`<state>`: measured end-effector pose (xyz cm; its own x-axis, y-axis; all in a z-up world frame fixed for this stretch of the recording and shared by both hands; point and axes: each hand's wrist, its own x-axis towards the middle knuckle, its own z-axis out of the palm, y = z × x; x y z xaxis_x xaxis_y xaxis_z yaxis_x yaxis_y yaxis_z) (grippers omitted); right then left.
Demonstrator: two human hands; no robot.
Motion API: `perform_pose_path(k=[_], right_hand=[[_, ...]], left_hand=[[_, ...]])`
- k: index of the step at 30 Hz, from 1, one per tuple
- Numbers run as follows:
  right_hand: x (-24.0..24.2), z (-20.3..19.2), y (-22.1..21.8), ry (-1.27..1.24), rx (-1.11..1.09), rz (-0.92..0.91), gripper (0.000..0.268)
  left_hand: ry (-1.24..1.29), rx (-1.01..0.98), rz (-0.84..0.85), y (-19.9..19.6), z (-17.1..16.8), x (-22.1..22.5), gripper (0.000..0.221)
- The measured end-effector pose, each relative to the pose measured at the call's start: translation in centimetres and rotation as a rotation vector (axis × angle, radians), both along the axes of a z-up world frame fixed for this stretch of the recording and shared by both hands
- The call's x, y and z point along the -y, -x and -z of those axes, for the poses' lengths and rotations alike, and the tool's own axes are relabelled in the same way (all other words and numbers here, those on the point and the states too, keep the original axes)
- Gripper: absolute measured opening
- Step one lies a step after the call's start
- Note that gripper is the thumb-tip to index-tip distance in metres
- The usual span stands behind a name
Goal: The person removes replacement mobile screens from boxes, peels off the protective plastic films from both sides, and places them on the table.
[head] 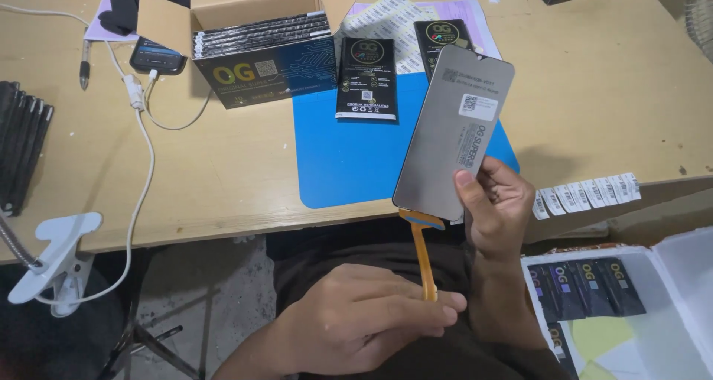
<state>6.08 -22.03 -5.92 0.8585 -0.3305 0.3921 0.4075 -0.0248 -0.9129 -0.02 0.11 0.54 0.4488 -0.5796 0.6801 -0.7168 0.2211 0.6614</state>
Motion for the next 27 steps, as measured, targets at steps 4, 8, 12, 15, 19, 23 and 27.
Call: perform_pose_path(k=[4,8,12,15,19,23,27], right_hand=[[0.0,0.9,0.3,0.055,0.002,-0.016,0.028],[-0.9,1.0,0.9,0.03,-0.002,-0.093,0.026],[-2.4,-0.3,1.7,-0.11,-0.099,-0.297,0.034],[-2.8,0.8,1.4,-0.303,-0.164,-0.447,0.038],[-3.8,1.0,1.5,-0.363,-0.225,-0.506,0.042],[-3.8,1.6,1.5,-0.265,-0.327,-0.716,0.042],[-3.7,2.3,1.4,-0.188,-0.357,-0.749,0.044]], left_hand=[[0.04,-0.037,-0.023,-0.3,0.5,-0.1,0.016],[0.017,0.178,-0.197,-1.7,1.5,0.3,0.014],[-0.191,0.68,-0.672,-3.4,5.1,0.0,0.024],[-0.128,0.793,-0.72,-4.0,6.7,-0.7,0.034],[-0.097,0.867,-0.756,-4.1,6.8,-0.9,0.036],[-0.028,0.885,-0.73,-3.7,5.8,-0.9,0.007],[-0.034,0.841,-0.671,-3.3,6.5,-1.5,0.009]])
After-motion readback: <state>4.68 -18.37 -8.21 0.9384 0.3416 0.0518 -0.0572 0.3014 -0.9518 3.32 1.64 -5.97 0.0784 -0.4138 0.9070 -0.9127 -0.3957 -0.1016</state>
